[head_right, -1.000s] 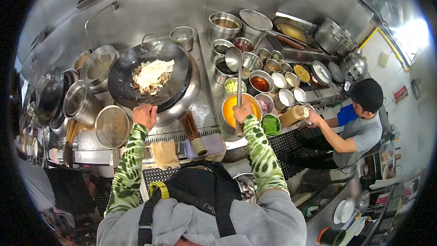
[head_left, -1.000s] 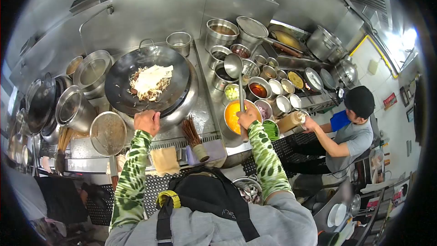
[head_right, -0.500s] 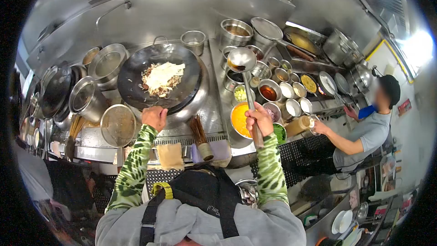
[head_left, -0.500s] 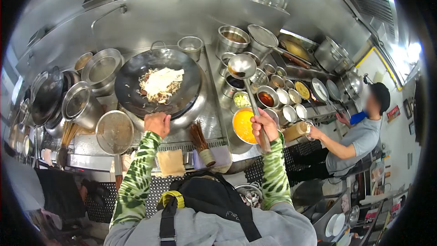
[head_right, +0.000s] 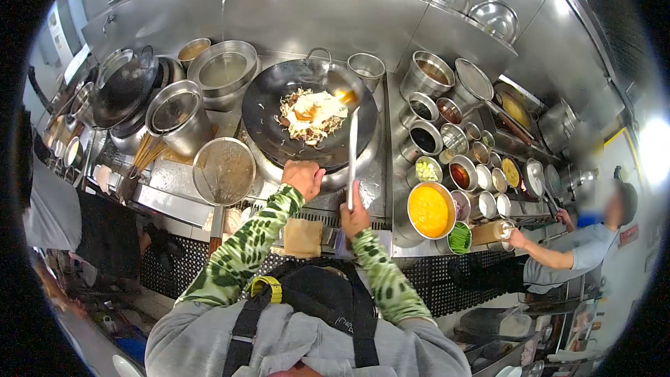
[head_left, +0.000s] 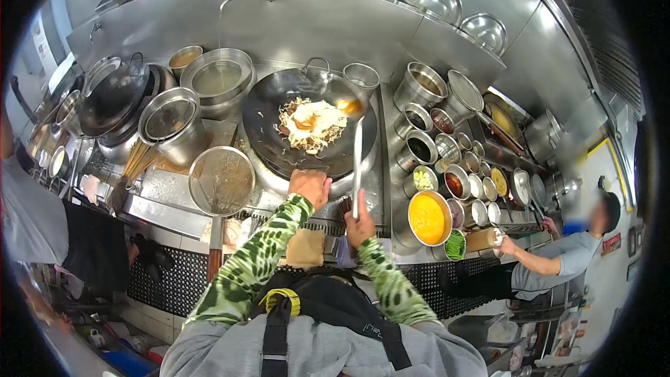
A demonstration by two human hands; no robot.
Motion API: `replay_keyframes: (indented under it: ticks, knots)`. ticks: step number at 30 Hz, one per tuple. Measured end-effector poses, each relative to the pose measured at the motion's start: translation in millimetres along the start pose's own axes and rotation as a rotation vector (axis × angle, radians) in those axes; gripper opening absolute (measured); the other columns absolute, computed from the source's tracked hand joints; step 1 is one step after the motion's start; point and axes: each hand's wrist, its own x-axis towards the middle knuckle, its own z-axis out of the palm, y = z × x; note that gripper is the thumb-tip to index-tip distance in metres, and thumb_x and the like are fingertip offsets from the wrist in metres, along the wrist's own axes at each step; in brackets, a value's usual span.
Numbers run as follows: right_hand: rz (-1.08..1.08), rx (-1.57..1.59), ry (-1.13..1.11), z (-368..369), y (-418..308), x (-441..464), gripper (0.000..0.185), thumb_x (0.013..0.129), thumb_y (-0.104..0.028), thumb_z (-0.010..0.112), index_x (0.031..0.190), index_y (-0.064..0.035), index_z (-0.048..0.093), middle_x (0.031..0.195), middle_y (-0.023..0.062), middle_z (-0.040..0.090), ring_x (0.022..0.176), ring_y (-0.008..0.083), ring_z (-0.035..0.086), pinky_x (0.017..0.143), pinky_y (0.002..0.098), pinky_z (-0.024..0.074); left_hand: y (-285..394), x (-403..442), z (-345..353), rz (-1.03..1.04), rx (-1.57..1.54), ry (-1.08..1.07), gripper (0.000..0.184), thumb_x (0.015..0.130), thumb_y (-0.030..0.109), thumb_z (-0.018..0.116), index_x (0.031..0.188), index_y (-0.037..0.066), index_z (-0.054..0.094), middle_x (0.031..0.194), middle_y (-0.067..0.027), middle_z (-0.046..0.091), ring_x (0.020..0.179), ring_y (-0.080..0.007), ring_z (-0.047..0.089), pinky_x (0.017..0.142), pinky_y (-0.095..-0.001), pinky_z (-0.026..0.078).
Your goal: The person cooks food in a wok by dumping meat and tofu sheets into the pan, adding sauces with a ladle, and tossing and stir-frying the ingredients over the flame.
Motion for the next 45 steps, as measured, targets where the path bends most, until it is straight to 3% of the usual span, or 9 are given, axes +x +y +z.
replay_keyframes:
  ticks: [2,6,9,14,19,32,40,42,45]
  knots:
    - [-0.060,0.018,0.038,11,3,-6,0.071,0.084,-0.004,0.056,0.148,-0.0049,0.024,0.084,0.0097,0.062,0.064,0.0200,0.059,0.061,0.0287,0.0487,-4,0,2,0.013,-0.036,-0.007,0.020,0.083,0.022,0.060,0.070,0.006,0.059,0.070,-0.0138,0.061,0.066,-0.0339,0.059,0.067,-0.0447,0.042]
    - [0.273,0.374,0.166,-29,-18,2,0.067,0.085,-0.004,0.053,0.147,-0.0071,0.027,0.073,0.0048,0.057,0.043,0.0075,0.048,0.038,0.0234,0.0389,-1,2,-6,0.029,-0.008,-0.020,0.021,0.083,0.023,0.060,0.068,0.008,0.058,0.068,-0.0121,0.060,0.066,-0.0326,0.058,0.067,-0.0446,0.040]
    - [0.136,0.067,0.300,-92,79,23,0.069,0.082,-0.002,0.052,0.146,-0.0054,0.026,0.064,0.0036,0.053,0.045,0.0100,0.049,0.038,0.0252,0.0397,-2,1,-1,0.001,-0.007,0.003,0.021,0.083,0.023,0.061,0.069,0.008,0.057,0.067,-0.0114,0.059,0.067,-0.0319,0.058,0.068,-0.0446,0.040]
    - [0.470,0.048,0.163,-180,27,47,0.072,0.075,-0.001,0.056,0.142,0.0007,0.032,0.062,0.0071,0.056,0.044,0.0144,0.052,0.040,0.0297,0.0430,3,3,-4,-0.011,0.022,0.026,0.019,0.082,0.021,0.062,0.069,0.007,0.059,0.068,-0.0115,0.060,0.066,-0.0315,0.059,0.069,-0.0435,0.041]
    - [0.444,0.173,0.142,-189,54,42,0.066,0.076,0.000,0.057,0.139,-0.0008,0.037,0.058,0.0061,0.055,0.042,0.0147,0.051,0.039,0.0292,0.0435,5,4,-6,-0.005,0.004,0.011,0.019,0.082,0.020,0.064,0.069,0.007,0.059,0.068,-0.0122,0.059,0.066,-0.0331,0.058,0.068,-0.0452,0.039]
    - [0.596,0.699,0.150,-226,-17,25,0.065,0.079,0.001,0.060,0.139,-0.0030,0.033,0.067,0.0061,0.055,0.045,0.0149,0.052,0.038,0.0296,0.0444,8,5,-1,-0.012,0.013,0.016,0.019,0.081,0.020,0.064,0.069,0.006,0.060,0.067,-0.0124,0.060,0.066,-0.0329,0.058,0.067,-0.0445,0.040]
    - [0.421,0.474,-0.107,-156,-57,25,0.073,0.086,0.002,0.056,0.149,-0.0121,0.021,0.083,0.0023,0.056,0.051,0.0070,0.050,0.041,0.0218,0.0419,2,2,-1,0.017,0.027,0.046,0.020,0.081,0.022,0.063,0.068,0.008,0.059,0.067,-0.0115,0.059,0.065,-0.0319,0.059,0.067,-0.0437,0.042]
    - [0.150,0.541,-0.135,-97,-8,24,0.075,0.087,0.002,0.053,0.150,-0.0154,0.018,0.082,0.0013,0.055,0.052,0.0066,0.048,0.044,0.0212,0.0418,4,2,-4,-0.003,0.022,0.037,0.020,0.081,0.022,0.063,0.068,0.007,0.060,0.068,-0.0120,0.060,0.065,-0.0325,0.059,0.068,-0.0436,0.042]
    - [0.070,0.180,-0.123,-9,50,17,0.074,0.088,0.002,0.052,0.151,-0.0142,0.017,0.077,0.0004,0.055,0.053,0.0067,0.049,0.045,0.0235,0.0418,8,5,-7,-0.013,0.037,-0.003,0.021,0.082,0.023,0.062,0.069,0.007,0.059,0.069,-0.0130,0.061,0.067,-0.0335,0.059,0.069,-0.0439,0.041]
